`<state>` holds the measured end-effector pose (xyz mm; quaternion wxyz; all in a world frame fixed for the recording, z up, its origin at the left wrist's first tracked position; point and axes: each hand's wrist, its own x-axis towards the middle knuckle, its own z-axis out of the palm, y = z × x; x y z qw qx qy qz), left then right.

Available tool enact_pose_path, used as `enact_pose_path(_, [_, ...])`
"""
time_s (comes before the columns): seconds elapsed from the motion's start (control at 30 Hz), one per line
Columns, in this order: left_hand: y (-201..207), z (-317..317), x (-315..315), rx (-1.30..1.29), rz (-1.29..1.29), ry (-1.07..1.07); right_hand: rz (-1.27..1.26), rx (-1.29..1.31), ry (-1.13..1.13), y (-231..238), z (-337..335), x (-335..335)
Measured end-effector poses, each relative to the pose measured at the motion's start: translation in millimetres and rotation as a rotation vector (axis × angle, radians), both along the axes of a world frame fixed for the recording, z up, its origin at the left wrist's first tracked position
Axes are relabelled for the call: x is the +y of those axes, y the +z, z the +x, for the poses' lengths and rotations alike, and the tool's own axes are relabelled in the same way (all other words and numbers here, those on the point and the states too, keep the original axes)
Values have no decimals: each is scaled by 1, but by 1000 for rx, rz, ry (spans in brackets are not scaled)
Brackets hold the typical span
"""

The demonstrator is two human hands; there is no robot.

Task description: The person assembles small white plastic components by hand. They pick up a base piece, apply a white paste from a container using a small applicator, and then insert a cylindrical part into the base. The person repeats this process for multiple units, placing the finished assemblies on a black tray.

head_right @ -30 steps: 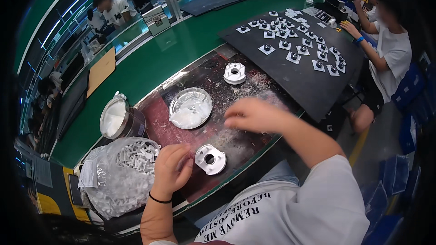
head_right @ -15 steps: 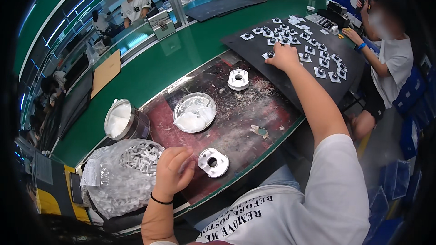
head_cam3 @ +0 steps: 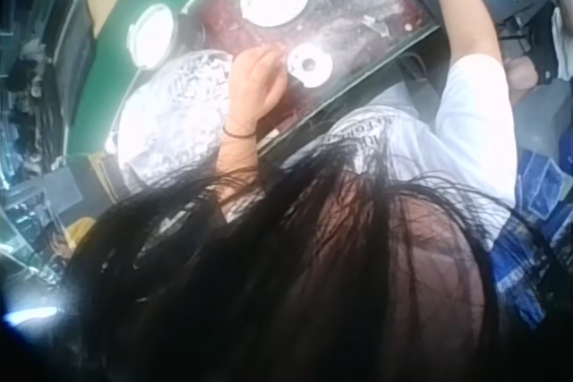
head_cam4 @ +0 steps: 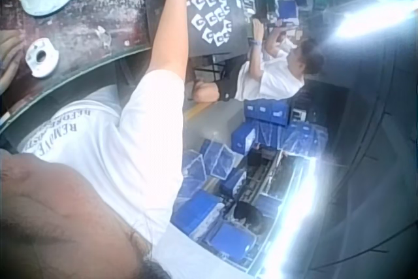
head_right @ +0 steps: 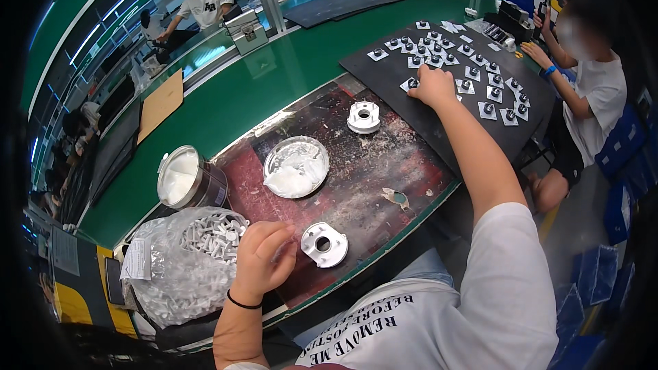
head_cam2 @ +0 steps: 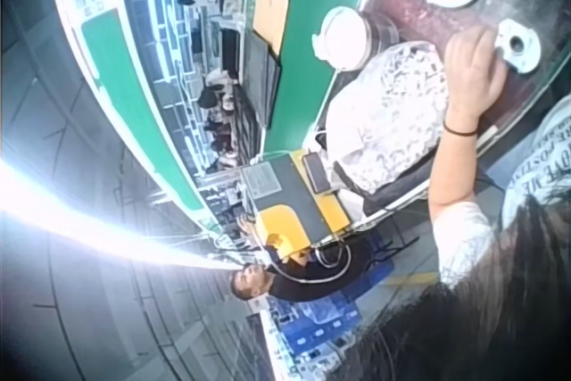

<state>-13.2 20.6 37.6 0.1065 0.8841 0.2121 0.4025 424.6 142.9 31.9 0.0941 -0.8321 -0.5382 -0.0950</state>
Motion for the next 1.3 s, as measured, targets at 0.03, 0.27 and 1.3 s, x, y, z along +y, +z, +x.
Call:
enact_pose_path(0.03, [-1, 0, 0, -1, 1, 0, 6, 5, 2, 0, 0, 0])
enact_pose_path(0.27, [-1, -1, 1, 16, -16, -22, 40, -30, 25, -8, 0, 1])
enact_pose_path(1.3, [-2, -3, -15, -222, -741, -54, 325, 665, 1248, 43, -229, -135])
